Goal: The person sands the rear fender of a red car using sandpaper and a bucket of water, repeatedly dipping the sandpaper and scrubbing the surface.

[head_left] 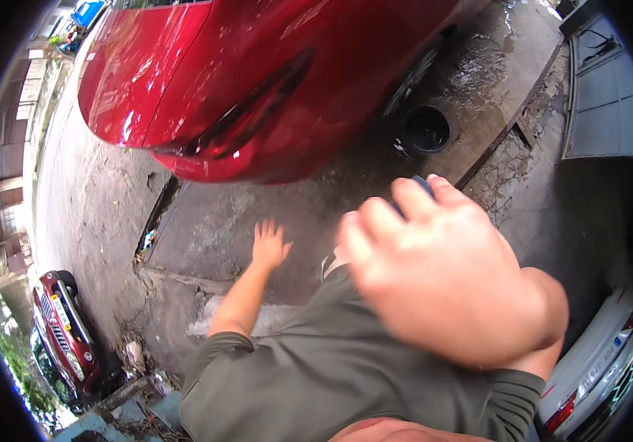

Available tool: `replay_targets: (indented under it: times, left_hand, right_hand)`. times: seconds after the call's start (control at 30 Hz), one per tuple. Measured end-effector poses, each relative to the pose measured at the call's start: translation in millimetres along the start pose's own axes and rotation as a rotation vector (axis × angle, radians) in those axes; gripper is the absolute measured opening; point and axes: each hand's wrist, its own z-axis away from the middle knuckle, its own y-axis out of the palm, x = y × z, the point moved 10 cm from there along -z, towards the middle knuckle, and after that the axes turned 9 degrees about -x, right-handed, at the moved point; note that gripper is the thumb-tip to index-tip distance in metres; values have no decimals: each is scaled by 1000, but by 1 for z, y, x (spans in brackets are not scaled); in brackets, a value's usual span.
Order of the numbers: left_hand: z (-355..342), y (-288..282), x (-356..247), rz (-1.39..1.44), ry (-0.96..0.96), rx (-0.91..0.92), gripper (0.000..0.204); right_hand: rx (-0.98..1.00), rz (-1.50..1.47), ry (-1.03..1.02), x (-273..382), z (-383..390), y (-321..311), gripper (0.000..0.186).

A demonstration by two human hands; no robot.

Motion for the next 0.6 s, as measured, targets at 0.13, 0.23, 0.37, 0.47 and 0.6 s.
replay_targets:
  times: [0.13, 0.23, 0.37, 0.47, 0.6]
  left_hand:
    - [165, 174, 54, 257, -587, 439, 63]
    - [189, 197, 24, 385, -671, 416, 50]
    - [213, 165, 44, 533, -786, 46, 34]
    - [146, 82, 37, 662, -756, -365, 21]
    - [98, -11, 62, 926, -749, -749, 13]
  right_hand:
    - [-87, 206, -207, 90, -23, -16, 21]
    - [212, 138, -337, 125, -38, 2, 22]
    - [660, -21, -554, 150, -58, 45, 16]
    - [56, -663, -336, 57, -84, 94, 48]
    - [-100, -223, 370, -208, 61, 276, 49]
